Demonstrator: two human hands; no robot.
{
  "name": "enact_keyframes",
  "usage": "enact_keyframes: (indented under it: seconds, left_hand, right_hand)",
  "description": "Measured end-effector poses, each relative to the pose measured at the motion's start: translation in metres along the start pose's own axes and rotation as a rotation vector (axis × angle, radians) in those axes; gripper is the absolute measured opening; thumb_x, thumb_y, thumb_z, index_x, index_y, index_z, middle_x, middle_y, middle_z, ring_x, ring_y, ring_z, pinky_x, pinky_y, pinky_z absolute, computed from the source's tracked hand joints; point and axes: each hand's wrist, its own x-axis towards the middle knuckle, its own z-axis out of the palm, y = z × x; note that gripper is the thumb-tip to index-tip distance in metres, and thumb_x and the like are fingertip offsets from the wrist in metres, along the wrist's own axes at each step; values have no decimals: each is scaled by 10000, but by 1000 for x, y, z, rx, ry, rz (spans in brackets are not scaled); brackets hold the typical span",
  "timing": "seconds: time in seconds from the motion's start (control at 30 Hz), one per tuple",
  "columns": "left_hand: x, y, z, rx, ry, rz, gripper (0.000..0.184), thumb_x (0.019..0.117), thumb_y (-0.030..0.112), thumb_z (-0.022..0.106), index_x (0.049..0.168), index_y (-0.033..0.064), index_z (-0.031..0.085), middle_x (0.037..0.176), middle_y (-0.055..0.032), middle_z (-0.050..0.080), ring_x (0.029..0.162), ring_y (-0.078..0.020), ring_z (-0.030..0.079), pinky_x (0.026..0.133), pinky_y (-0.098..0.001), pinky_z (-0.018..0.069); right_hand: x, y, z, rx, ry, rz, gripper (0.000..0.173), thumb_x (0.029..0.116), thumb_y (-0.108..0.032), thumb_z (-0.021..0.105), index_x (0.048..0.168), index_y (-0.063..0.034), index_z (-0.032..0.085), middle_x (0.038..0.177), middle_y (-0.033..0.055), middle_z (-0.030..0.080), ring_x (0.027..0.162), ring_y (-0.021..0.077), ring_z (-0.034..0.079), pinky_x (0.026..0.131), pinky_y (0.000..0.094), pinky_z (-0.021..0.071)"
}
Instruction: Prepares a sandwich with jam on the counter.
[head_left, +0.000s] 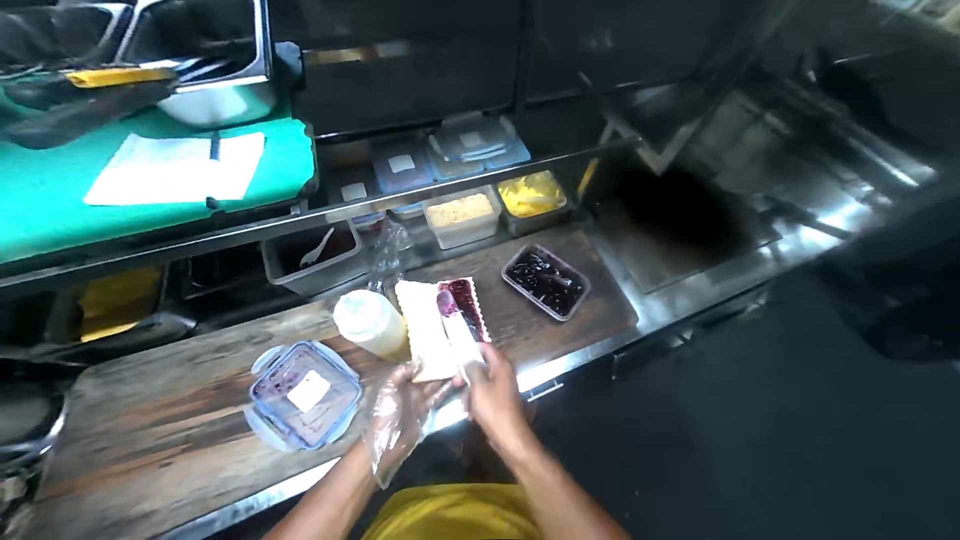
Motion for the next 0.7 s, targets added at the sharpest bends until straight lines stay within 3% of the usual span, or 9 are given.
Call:
enact_keyframes:
  seconds: [0.07,0.17,0.27,0.33,0.37,0.47,0.53,0.6,0.7]
  left_hand:
    - [3,-2,4,-4,25,17,306,1077,226,337,1075,18,561,848,-169,702,683,-244,702,613,-380,608]
    - [7,-4,1,-41,79,-17,253,1053,216,392,1053,32,566,859,-142,674,731,-234,685,658,-385,592]
    - [6,-6,0,-92,81,-7,256,1066,206,377,1145,26,542,966,-174,686,823,-267,707,734,-420,609]
    - [3,-12,-3,-124,50,-1,337,1094,208,340,1309,-9,482,1156,-247,661,1003,-351,702,889,-508,591]
    - [3,-14,-1,-122,51,7,342,1098,211,336,1322,-7,475,1154,-244,660,999,-342,701,887,-499,590]
    - [3,-10,15,-48,125,39,263,1085,222,384,1134,30,557,850,-128,684,723,-199,686,660,-359,590]
    - [6,-10,9,-70,98,35,252,1081,203,396,1160,23,553,913,-134,676,784,-213,685,708,-381,595]
    - [6,-11,5,-86,79,35,263,1084,201,393,1197,18,544,996,-159,680,862,-249,696,778,-422,600]
    - [0,-12,19,-15,87,183,339,1094,193,406,1343,-2,529,1215,-178,669,1077,-261,679,938,-437,573]
  right_hand:
    - [6,5,15,308,-129,324,216,1083,-160,455,1226,-31,553,713,72,618,402,85,430,365,220,360]
    - [-36,27,-2,427,-217,566,212,1067,-204,463,1209,-74,552,726,54,585,390,54,358,344,193,294]
    - [-55,22,-16,101,-115,276,271,1077,-156,468,1298,-49,584,771,60,678,458,46,460,415,198,371]
    - [-33,21,-6,-391,-19,-29,447,1058,-104,465,1501,-122,519,1086,80,721,849,149,680,776,329,579]
    - [-21,20,3,-622,-48,-92,549,1041,-82,455,1579,-181,418,1283,126,666,1033,238,696,922,421,579]
    - [-22,22,27,-1096,-262,-88,758,992,-113,515,1660,-213,172,1488,215,491,981,345,717,858,510,596]
    - [-44,19,10,-1167,-372,-69,760,1001,-126,527,1662,-218,162,1419,244,520,936,365,712,831,518,595]
    - [-62,20,-31,-1051,-369,-108,679,1000,-98,512,1628,-262,310,1301,208,612,929,344,709,829,520,597]
    - [-42,40,-97,-644,-173,-297,476,1028,-74,472,1500,-99,527,1047,115,717,894,220,698,847,432,598]
